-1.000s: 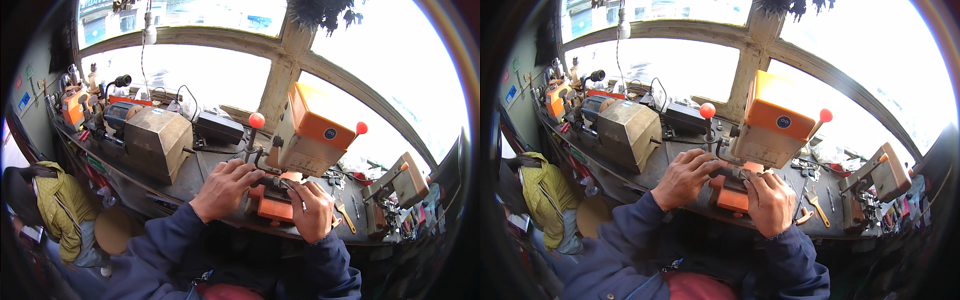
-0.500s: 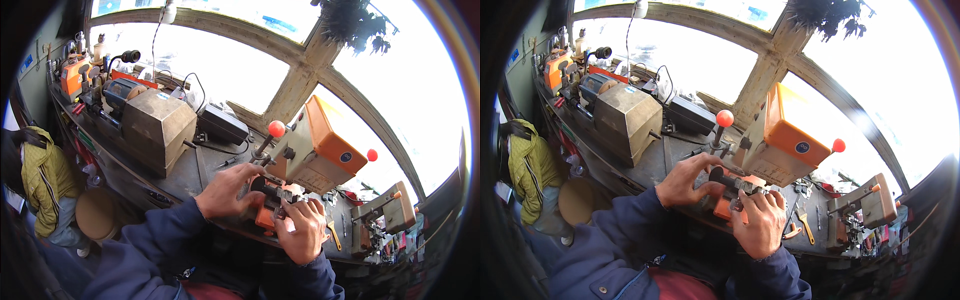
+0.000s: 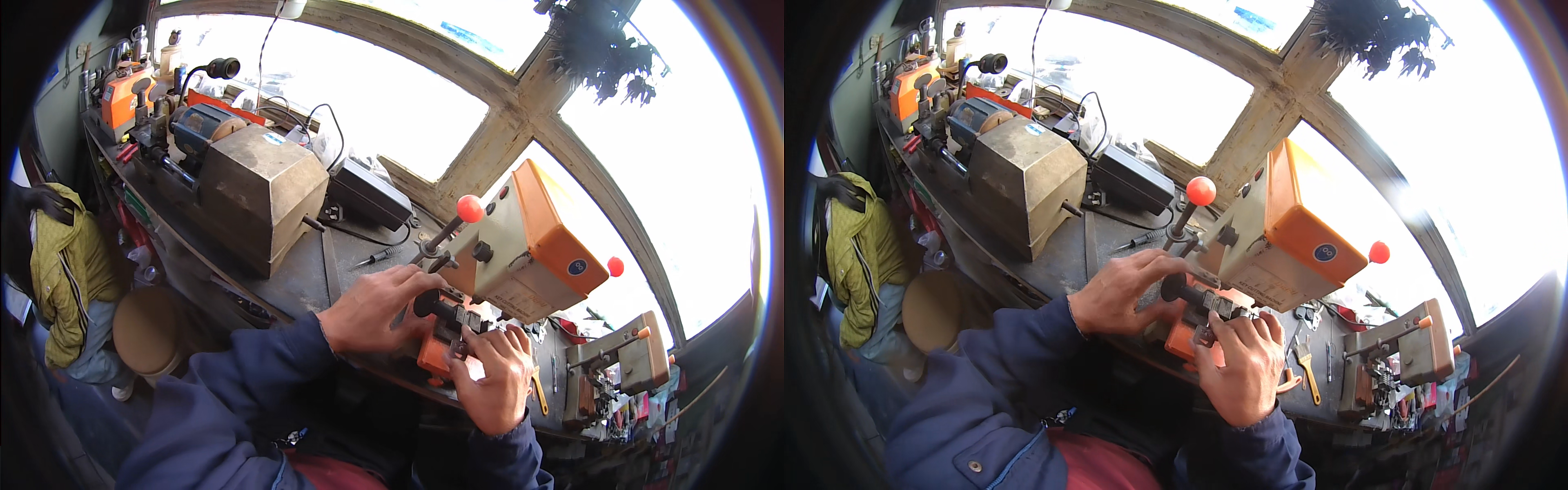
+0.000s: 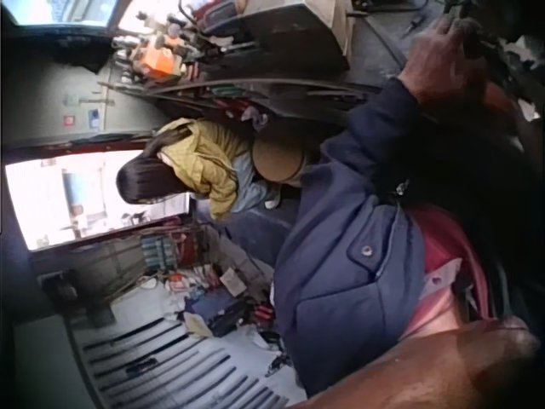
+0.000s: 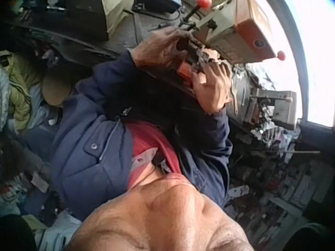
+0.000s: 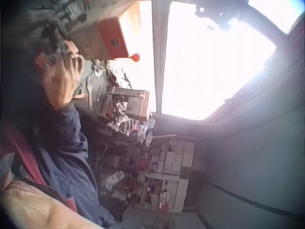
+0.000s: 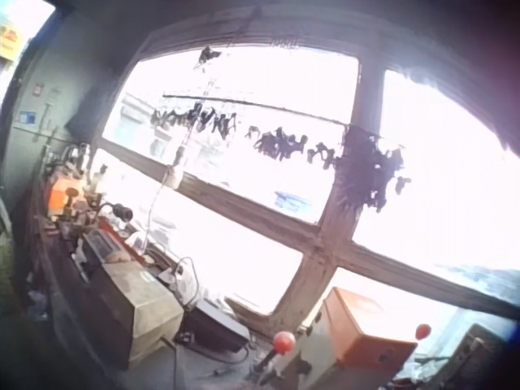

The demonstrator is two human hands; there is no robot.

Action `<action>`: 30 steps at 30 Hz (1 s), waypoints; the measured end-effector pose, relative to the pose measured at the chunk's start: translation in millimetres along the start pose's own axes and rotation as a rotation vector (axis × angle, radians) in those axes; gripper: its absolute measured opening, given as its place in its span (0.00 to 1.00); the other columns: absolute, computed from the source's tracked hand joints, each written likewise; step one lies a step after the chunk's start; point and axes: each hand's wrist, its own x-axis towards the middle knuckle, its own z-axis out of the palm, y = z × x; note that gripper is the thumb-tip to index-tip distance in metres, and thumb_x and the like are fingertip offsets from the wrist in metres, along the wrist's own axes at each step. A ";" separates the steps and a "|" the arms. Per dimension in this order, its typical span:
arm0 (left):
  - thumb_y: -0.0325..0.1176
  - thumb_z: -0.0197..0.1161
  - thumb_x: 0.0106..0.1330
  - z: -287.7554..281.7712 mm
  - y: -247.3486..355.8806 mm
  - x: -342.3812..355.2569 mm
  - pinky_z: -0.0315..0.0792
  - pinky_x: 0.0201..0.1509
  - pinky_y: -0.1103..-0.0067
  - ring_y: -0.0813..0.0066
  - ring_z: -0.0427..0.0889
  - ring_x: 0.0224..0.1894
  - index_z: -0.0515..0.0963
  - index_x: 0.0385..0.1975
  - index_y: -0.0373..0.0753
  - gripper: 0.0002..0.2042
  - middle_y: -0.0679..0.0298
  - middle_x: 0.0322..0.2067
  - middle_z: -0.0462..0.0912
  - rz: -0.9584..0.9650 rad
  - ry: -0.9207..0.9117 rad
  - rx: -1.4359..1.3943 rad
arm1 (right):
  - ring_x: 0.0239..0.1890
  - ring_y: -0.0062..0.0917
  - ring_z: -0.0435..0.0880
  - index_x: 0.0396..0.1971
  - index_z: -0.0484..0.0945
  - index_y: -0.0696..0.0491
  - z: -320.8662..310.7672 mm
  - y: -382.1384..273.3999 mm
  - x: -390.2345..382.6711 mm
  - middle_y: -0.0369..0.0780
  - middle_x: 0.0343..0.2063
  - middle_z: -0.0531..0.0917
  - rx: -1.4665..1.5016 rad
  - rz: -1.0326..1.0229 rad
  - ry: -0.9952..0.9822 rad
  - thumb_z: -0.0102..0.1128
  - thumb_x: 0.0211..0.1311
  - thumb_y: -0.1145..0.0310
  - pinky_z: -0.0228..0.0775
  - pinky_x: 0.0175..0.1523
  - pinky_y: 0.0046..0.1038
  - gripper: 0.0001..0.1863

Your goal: The person secures a key and a blank into a key-cutting machine, then operates the machine to duplicate the key. They repeatedly adjust the keys and machine levers to align and cut the blank, then remove the finished key.

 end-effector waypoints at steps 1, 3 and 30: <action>0.33 0.71 0.68 0.7 -0.9 -0.4 0.80 0.43 0.62 0.48 0.85 0.34 0.82 0.52 0.40 0.14 0.56 0.31 0.85 0.057 0.001 0.030 | 0.39 0.40 0.85 0.43 0.90 0.57 0.2 0.5 -0.4 0.42 0.32 0.86 -0.001 0.003 -0.007 0.77 0.51 0.69 0.69 0.68 0.46 0.18; 0.33 0.71 0.68 -0.1 -5.3 0.8 0.80 0.42 0.61 0.48 0.85 0.32 0.82 0.51 0.40 0.13 0.55 0.30 0.85 0.179 -0.001 0.072 | 0.39 0.40 0.85 0.44 0.90 0.57 1.3 1.2 -0.4 0.42 0.32 0.86 -0.001 -0.005 -0.003 0.77 0.51 0.70 0.69 0.67 0.46 0.18; 0.51 0.56 0.84 -5.5 -4.7 12.7 0.70 0.37 0.81 0.83 0.76 0.30 0.84 0.51 0.34 0.23 0.69 0.31 0.85 -0.900 -0.438 -0.534 | 0.40 0.39 0.84 0.48 0.89 0.56 4.5 8.7 -3.6 0.40 0.33 0.84 0.076 0.036 0.045 0.79 0.49 0.69 0.76 0.50 0.39 0.23</action>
